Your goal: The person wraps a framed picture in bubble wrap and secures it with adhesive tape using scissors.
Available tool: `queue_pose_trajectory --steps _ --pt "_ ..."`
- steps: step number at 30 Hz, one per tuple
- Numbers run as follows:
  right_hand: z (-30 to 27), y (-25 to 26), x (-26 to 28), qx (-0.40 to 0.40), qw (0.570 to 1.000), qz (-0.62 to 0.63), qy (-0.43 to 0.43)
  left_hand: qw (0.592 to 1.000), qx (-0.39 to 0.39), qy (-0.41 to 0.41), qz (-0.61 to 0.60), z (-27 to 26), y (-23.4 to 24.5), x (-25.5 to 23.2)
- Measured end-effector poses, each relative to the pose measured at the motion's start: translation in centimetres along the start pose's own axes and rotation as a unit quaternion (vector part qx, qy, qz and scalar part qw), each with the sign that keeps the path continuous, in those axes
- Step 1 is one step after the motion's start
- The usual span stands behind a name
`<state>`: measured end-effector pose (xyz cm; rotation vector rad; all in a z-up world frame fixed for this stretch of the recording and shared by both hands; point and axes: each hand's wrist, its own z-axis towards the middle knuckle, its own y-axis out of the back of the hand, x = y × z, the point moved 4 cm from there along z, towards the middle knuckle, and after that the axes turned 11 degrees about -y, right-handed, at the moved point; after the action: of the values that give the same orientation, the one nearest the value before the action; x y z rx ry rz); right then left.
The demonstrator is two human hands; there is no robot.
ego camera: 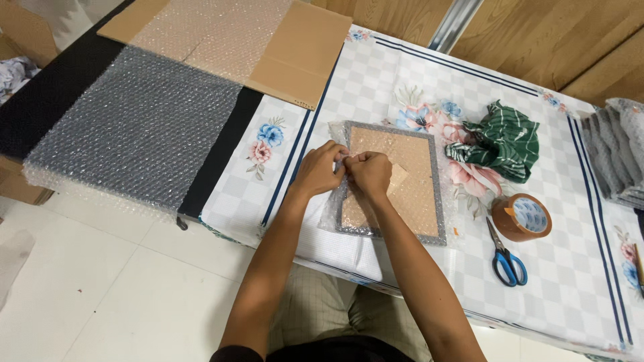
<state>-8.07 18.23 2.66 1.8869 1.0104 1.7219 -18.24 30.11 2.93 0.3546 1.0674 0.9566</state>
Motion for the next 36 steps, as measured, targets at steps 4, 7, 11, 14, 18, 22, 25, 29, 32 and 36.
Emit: queue_pose_trajectory --steps 4,7,11,14,18,22,25,29,32,36 --pt "0.1 0.3 0.2 0.002 1.000 0.006 0.013 0.998 -0.024 -0.007 -0.059 0.3 0.4 0.2" --pt "-1.0 1.0 0.6 0.011 0.999 0.030 0.030 0.996 -0.038 0.025 -0.077 0.6 1.0 -0.8" --pt "-0.3 0.6 0.2 0.008 0.998 0.023 0.053 0.996 -0.051 0.063 -0.040 0.9 0.5 -0.6" --pt "-0.1 0.5 0.1 0.010 0.998 0.018 0.057 0.995 -0.054 0.085 -0.024 1.0 -0.1 0.1" --pt "3.7 -1.1 -1.0 0.007 0.996 0.038 0.083 0.994 -0.059 0.087 -0.012 1.4 0.1 -0.2" --pt "4.4 -0.7 1.2 0.076 0.994 -0.068 0.036 0.992 0.000 0.130 0.003 1.7 0.7 -1.5" --pt "3.9 0.6 3.2 0.108 0.981 -0.160 0.017 0.989 0.020 0.145 0.012 2.1 0.8 -2.0" --pt "2.7 4.2 5.0 0.117 0.951 -0.284 0.028 0.987 0.039 0.153 0.020 2.4 0.1 -1.1" --pt "3.5 5.0 3.6 0.127 0.943 -0.306 0.032 0.977 0.034 0.204 -0.045 2.2 0.8 -1.2" --pt "1.0 7.5 3.4 0.136 0.955 -0.261 0.049 0.975 0.028 0.217 -0.029 2.4 0.4 -1.3"
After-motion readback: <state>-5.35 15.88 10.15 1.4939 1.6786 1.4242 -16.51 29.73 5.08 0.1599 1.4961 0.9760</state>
